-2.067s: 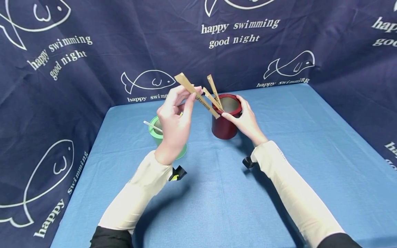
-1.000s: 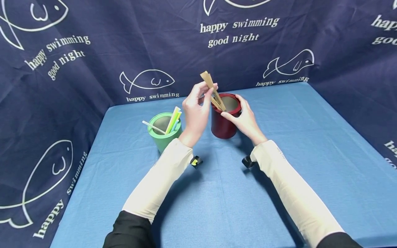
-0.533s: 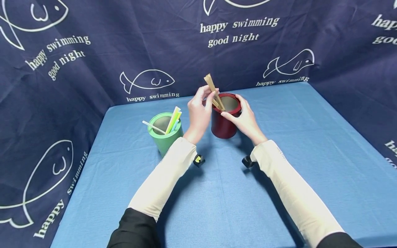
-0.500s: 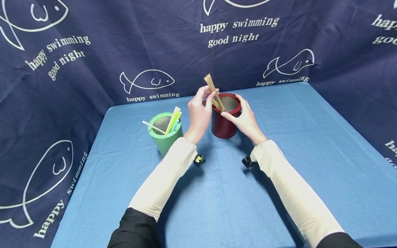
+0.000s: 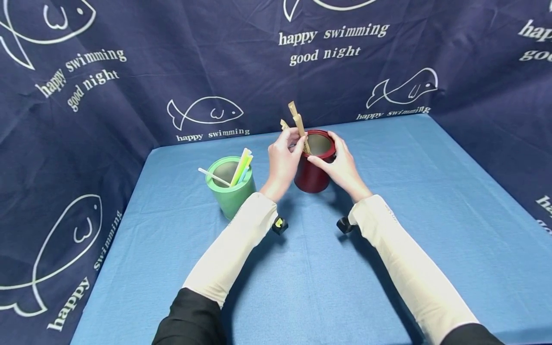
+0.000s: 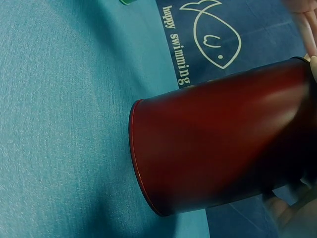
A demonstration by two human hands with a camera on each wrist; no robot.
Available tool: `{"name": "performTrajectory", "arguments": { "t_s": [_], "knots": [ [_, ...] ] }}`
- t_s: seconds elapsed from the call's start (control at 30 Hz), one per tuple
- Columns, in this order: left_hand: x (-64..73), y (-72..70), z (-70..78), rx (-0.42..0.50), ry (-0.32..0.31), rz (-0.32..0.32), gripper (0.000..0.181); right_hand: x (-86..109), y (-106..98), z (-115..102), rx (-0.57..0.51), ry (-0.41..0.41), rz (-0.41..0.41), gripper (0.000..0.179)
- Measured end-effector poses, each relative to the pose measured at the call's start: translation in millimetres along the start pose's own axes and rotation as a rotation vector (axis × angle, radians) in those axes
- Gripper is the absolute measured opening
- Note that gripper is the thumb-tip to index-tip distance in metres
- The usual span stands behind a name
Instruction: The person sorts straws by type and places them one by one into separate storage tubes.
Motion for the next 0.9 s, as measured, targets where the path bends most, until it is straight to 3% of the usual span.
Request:
{"name": "performTrajectory", "arguments": {
  "t_s": [0.43, 0.67, 0.77, 0.9],
  "knots": [
    [7.1, 3.9, -12.5, -0.036, -0.102, -0.032, 0.021, -2.9, 1, 2, 0.010, -0.010, -0.001, 0.090],
    [13.6, 1.3, -6.3, 0.044, -0.096, -0.064, 0.028, -4.1, -2, 2, 0.048, -0.027, -0.031, 0.094],
    [19.9, -3.2, -2.2, 0.036, -0.091, -0.091, 0.032, -3.0, -3, 3, 0.045, -0.014, -0.059, 0.098],
    [32.6, -9.9, 6.3, -0.019, -0.072, -0.173, 0.037, 0.6, -7, 3, 0.052, -0.019, -0.093, 0.100]
  ]
}}
Point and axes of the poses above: each hand's wrist, its own x-axis away from the middle knuckle, its own y-axis out of the palm, z = x × y, the point moved 8 cm from there along -x, towards the middle knuckle, and after that the axes turned 13 degrees about x, right-handed, at the moved point
